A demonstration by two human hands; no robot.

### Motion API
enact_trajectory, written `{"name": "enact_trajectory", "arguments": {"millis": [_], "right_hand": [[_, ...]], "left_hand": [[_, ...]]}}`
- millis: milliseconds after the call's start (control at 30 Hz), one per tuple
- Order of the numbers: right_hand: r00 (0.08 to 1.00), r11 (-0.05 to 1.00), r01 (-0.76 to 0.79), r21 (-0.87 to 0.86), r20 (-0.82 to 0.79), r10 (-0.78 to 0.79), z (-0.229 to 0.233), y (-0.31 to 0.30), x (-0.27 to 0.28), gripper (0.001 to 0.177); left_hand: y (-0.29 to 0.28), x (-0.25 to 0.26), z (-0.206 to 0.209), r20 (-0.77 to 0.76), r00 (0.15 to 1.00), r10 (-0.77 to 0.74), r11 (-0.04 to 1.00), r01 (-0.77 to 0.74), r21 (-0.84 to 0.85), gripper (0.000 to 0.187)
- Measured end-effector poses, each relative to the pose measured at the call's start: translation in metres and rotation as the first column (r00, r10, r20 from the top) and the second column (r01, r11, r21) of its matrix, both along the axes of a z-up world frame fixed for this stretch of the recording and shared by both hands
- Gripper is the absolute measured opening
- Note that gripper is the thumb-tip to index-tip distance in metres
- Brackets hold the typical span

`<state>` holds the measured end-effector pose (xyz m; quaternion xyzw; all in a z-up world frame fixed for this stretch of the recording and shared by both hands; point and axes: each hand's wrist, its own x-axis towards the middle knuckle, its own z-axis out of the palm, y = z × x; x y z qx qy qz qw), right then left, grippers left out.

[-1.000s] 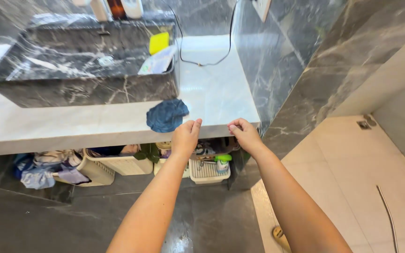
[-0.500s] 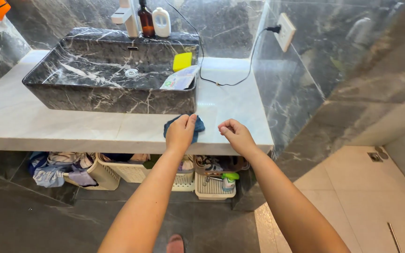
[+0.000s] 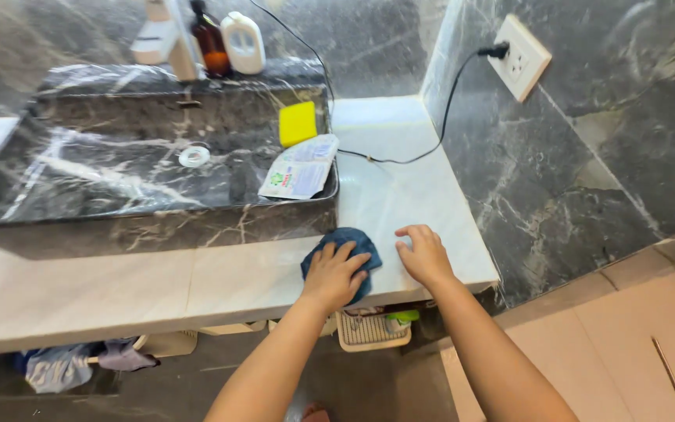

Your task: The person wipes a bathroom countertop using a cloth and spray cleaner, moving around the sink and into the corners.

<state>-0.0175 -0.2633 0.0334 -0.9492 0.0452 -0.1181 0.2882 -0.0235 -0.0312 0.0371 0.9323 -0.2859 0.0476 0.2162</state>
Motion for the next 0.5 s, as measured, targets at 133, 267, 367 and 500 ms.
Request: {"name": "enact_trajectory", "arguments": {"millis": [133, 267, 367, 500], "right_hand": [[0.997, 0.998, -0.033, 0.044, 0.068, 0.03, -0.012, -0.01, 0.01, 0.025], [0.974, 0.991, -0.121, -0.06, 0.188, 0.13, -0.021, -0.021, 0.031, 0.027], [0.973, 0.989, -0.083, -0.125, 0.203, 0.107, -0.027, -0.03, 0.045, 0.029], [0.951, 0.985, 0.017, -0.169, 0.307, 0.037, -0.029, -0.048, 0.071, 0.03]], "left_hand": [[-0.031, 0.024, -0.004, -0.094, 0.989, -0.111, 0.994, 0.112, 0.002, 0.043], [-0.061, 0.053, -0.023, 0.201, 0.971, -0.132, 0.986, 0.149, -0.071, 0.046], [-0.081, 0.071, -0.034, 0.226, 0.971, -0.075, 0.991, 0.098, -0.094, 0.047], [-0.11, 0.107, -0.036, 0.207, 0.976, 0.071, 0.991, -0.045, -0.127, 0.048]]}}
